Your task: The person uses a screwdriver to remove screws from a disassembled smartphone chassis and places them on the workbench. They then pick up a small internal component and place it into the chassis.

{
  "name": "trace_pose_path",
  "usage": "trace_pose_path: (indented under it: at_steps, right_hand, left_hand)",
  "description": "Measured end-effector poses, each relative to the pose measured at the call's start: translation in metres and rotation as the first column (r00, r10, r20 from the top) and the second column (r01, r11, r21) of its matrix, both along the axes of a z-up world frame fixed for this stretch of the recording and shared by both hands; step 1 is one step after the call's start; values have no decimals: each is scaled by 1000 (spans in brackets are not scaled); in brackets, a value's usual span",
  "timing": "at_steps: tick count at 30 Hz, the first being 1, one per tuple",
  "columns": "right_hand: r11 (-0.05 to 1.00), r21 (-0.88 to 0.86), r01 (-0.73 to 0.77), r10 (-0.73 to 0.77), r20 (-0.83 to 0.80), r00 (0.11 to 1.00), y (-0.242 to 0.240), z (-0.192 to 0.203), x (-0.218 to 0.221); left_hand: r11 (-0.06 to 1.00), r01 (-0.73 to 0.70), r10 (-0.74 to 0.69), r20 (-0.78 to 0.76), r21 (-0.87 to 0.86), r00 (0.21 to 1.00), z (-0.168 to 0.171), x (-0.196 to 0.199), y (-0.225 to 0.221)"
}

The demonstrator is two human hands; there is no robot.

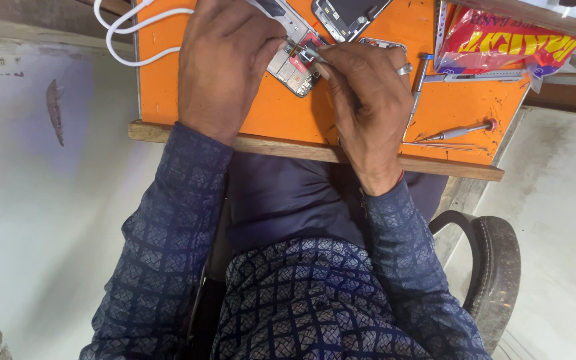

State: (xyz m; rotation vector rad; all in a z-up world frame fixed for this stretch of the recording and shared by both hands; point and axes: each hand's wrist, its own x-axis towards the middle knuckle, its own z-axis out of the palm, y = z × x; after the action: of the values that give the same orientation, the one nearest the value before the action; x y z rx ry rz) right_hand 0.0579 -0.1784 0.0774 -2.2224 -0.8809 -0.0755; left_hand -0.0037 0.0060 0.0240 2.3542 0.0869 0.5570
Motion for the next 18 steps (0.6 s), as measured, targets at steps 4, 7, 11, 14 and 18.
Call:
trace_pose_path:
  at_steps: [4,7,11,14,18]
  right_hand:
    - [1000,17,-2,3,-13,1000,0,-2,0]
    - [1000,28,4,-4,-9,1000,-4,-7,0]
    - [999,39,11,-12,10,1000,-9,-14,-1]
    - [999,45,16,-17,21,1000,-12,-18,-1]
    - [999,51,16,-17,30,999,-14,-19,-1]
  left_hand:
    - [1000,-16,16,-13,-2,1000,-1,0,0]
    - [1000,-9,9,-10,2,1000,-2,-2,1]
    - [1000,0,0,-12,-19,1000,-2,0,1]
    - [1000,12,-11,3,-22,1000,-1,1,2]
    - [999,33,-33,33,-20,999,1,1,2]
